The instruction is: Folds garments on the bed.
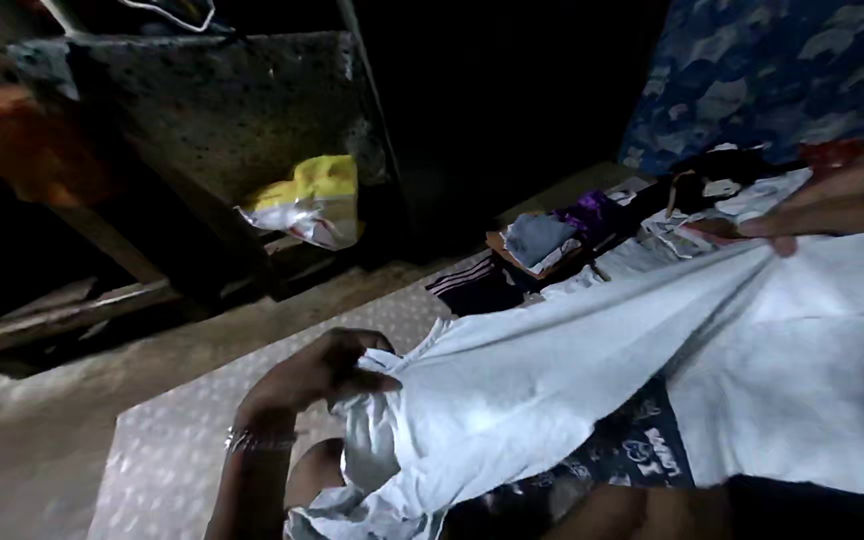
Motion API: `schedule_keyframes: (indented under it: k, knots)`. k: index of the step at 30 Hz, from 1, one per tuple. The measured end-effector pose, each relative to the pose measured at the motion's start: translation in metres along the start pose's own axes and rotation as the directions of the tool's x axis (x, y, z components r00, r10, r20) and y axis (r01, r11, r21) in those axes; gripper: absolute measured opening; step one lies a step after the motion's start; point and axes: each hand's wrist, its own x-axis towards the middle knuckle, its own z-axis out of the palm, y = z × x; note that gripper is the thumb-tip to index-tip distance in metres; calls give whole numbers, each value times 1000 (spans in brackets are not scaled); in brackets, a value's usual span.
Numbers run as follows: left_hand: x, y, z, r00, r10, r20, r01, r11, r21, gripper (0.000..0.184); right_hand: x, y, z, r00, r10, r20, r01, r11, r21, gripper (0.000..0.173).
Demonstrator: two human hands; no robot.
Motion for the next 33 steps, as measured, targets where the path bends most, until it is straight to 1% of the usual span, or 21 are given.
schedule_keyframes:
  k: [1, 2, 4, 5, 7, 9, 11, 13, 14, 15, 17, 18, 20, 24, 25, 27, 28, 30, 31, 32, 33]
  knots:
    - [8, -10, -4, 992, -102, -78, 104, 994, 20, 16, 22, -1, 25, 976, 199, 87, -201, 980, 13, 28]
    - [21, -26, -6, 972, -168, -166, 180, 982, 64, 15, 43, 13, 55, 953, 285, 102, -290, 956, 45, 26]
    - [51, -76, -11, 943, -158, -292, 221, 955, 196, 17, 71, 46, 121, 924, 380, 46, -383, 913, 143, 22]
    - [64, -103, -13, 929, -148, -339, 246, 931, 268, 25, 82, 66, 151, 902, 429, 41, -430, 888, 160, 20]
    - [78, -148, -12, 900, -188, -393, 336, 875, 350, 43, 96, 94, 199, 856, 504, 119, -510, 860, 26, 30]
    - [73, -167, 11, 919, -250, -304, 358, 853, 379, 48, 97, 106, 238, 848, 476, 232, -472, 878, -75, 33]
    - [52, -176, 57, 945, -326, -39, 309, 842, 443, 51, 92, 113, 278, 876, 365, 315, -364, 929, -64, 32]
    - [26, -174, 113, 890, -416, 189, 236, 773, 589, 60, 89, 114, 316, 906, 239, 351, -226, 971, -78, 41]
    - [16, -176, 138, 847, -463, 262, 186, 719, 670, 64, 88, 112, 335, 913, 204, 354, -172, 978, -120, 48]
    - [9, -181, 160, 814, -499, 296, 149, 673, 725, 62, 88, 105, 353, 911, 193, 364, -132, 974, -186, 55]
    - [5, -185, 181, 789, -537, 300, 117, 610, 784, 57, 84, 97, 392, 934, 104, 342, 5, 953, -303, 64]
    - [7, -182, 182, 779, -548, 305, 122, 609, 783, 52, 82, 94, 409, 951, 49, 307, 70, 928, -366, 66]
    - [8, -175, 172, 752, -566, 338, 143, 640, 755, 38, 82, 87, 427, 970, 8, 241, 98, 902, -421, 63]
    - [11, -170, 129, 665, -564, 489, 179, 757, 629, 30, 97, 79, 419, 969, 113, 220, -22, 926, -378, 63]
    - [18, -167, 109, 678, -518, 522, 212, 817, 536, 26, 104, 80, 411, 959, 137, 248, -38, 928, -370, 61]
    - [33, -167, 64, 769, -404, 496, 300, 913, 277, 8, 123, 85, 388, 936, 170, 308, -43, 925, -378, 43]
    - [39, -173, 41, 828, -353, 436, 355, 931, 82, 10, 135, 88, 374, 922, 180, 343, -44, 928, -370, 34]
    - [45, -192, 3, 903, -347, 252, 410, 872, -268, 21, 160, 98, 350, 912, 177, 369, -61, 950, -307, 36]
    - [45, -205, -10, 907, -399, 132, 416, 808, -417, 25, 172, 105, 342, 905, 201, 375, -102, 959, -266, 39]
    - [45, -216, -19, 874, -486, 28, 429, 741, -517, 29, 183, 110, 336, 894, 235, 382, -157, 962, -224, 39]
    - [48, -228, -24, 798, -601, -52, 470, 673, -571, 35, 193, 113, 329, 865, 287, 411, -218, 954, -207, 38]
